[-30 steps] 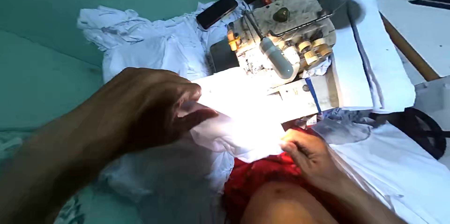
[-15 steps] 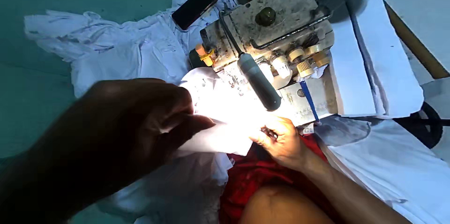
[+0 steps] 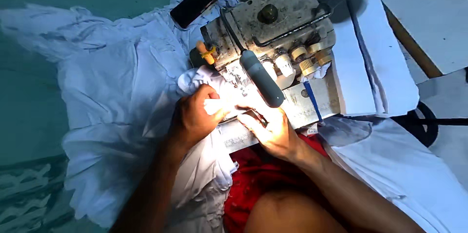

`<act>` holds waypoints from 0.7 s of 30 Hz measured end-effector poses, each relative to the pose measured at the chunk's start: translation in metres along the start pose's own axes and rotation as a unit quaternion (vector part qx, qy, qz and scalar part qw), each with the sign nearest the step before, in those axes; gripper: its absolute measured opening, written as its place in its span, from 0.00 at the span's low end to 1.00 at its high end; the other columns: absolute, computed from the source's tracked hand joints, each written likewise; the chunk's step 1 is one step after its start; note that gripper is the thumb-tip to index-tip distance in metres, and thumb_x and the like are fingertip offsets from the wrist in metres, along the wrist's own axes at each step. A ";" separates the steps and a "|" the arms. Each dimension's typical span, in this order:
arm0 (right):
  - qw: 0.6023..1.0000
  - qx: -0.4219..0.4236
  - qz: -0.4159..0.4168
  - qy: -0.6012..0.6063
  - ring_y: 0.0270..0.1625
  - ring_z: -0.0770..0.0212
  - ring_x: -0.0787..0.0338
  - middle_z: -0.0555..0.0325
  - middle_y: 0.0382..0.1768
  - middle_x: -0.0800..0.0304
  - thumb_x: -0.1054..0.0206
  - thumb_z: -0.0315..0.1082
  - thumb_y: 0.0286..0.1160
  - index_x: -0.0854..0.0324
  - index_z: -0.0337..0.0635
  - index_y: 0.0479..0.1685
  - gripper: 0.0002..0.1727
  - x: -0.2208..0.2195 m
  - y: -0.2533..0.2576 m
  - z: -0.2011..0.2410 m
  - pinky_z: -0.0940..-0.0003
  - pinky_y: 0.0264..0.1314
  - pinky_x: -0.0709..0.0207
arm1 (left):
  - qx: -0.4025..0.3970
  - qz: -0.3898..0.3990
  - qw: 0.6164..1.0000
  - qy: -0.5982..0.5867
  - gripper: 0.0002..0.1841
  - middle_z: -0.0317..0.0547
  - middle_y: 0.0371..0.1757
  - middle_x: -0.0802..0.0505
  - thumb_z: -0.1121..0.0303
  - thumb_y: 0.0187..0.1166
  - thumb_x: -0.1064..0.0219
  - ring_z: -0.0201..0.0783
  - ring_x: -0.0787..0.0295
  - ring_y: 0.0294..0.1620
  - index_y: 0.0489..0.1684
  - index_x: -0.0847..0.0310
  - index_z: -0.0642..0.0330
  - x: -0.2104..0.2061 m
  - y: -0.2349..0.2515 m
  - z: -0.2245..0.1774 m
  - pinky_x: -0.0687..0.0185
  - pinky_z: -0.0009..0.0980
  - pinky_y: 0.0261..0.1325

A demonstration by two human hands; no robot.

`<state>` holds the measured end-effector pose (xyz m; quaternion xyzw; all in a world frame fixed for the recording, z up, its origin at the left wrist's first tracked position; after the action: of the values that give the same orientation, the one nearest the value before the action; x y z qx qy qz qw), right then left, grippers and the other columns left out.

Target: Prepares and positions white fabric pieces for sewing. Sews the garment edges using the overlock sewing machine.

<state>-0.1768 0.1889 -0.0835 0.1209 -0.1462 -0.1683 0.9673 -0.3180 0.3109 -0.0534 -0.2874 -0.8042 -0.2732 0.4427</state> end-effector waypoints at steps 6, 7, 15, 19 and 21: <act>0.977 0.001 -0.005 -0.212 0.41 0.70 0.11 0.63 0.40 0.09 0.44 0.47 0.88 0.09 0.47 0.56 0.20 0.019 -0.006 0.019 0.69 0.45 0.16 | 0.126 -0.209 0.967 -0.074 0.17 0.37 0.24 0.16 0.59 0.70 0.22 0.28 0.20 0.22 0.44 0.20 0.60 -0.003 -0.038 0.016 0.22 0.28 0.26; 0.966 -0.001 -0.017 -0.259 0.39 0.66 0.11 0.60 0.40 0.09 0.42 0.49 0.86 0.10 0.46 0.56 0.20 0.021 -0.004 0.020 0.66 0.41 0.16 | 0.112 -0.239 0.962 -0.069 0.17 0.36 0.21 0.17 0.60 0.70 0.22 0.26 0.21 0.20 0.43 0.20 0.61 -0.001 -0.047 0.014 0.23 0.26 0.24; 0.899 0.131 -0.028 -0.416 0.30 0.51 0.09 0.52 0.33 0.11 0.37 0.41 0.81 0.10 0.46 0.46 0.12 -0.005 0.022 0.039 0.54 0.22 0.20 | 0.027 -0.320 0.946 -0.041 0.15 0.37 0.21 0.16 0.64 0.62 0.23 0.21 0.20 0.22 0.34 0.20 0.64 0.004 -0.075 -0.010 0.23 0.18 0.28; 0.907 0.170 -0.039 -0.384 0.33 0.54 0.08 0.55 0.31 0.09 0.36 0.39 0.81 0.09 0.44 0.41 0.12 0.000 0.014 0.049 0.57 0.28 0.17 | 0.022 -0.305 0.951 -0.049 0.16 0.35 0.21 0.16 0.60 0.64 0.22 0.21 0.21 0.22 0.37 0.18 0.63 0.009 -0.075 -0.010 0.24 0.19 0.28; 0.921 0.153 -0.074 -0.350 0.38 0.55 0.06 0.49 0.43 0.07 0.31 0.43 0.77 0.10 0.42 0.55 0.17 0.014 0.004 0.051 0.57 0.34 0.14 | -0.006 -0.271 0.959 -0.081 0.19 0.36 0.26 0.14 0.56 0.68 0.21 0.22 0.19 0.26 0.42 0.17 0.63 0.016 -0.078 -0.008 0.21 0.20 0.32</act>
<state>-0.1799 0.1782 -0.0318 0.2114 -0.4897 -0.2465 0.8092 -0.3757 0.2552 -0.0503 -0.0829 -0.8832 -0.3639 0.2839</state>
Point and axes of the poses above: each hand's wrist, its own y-axis towards the middle knuckle, its own x-axis out of the back of the hand, z = x × y, the point moved 9 cm from there along y, towards the middle knuckle
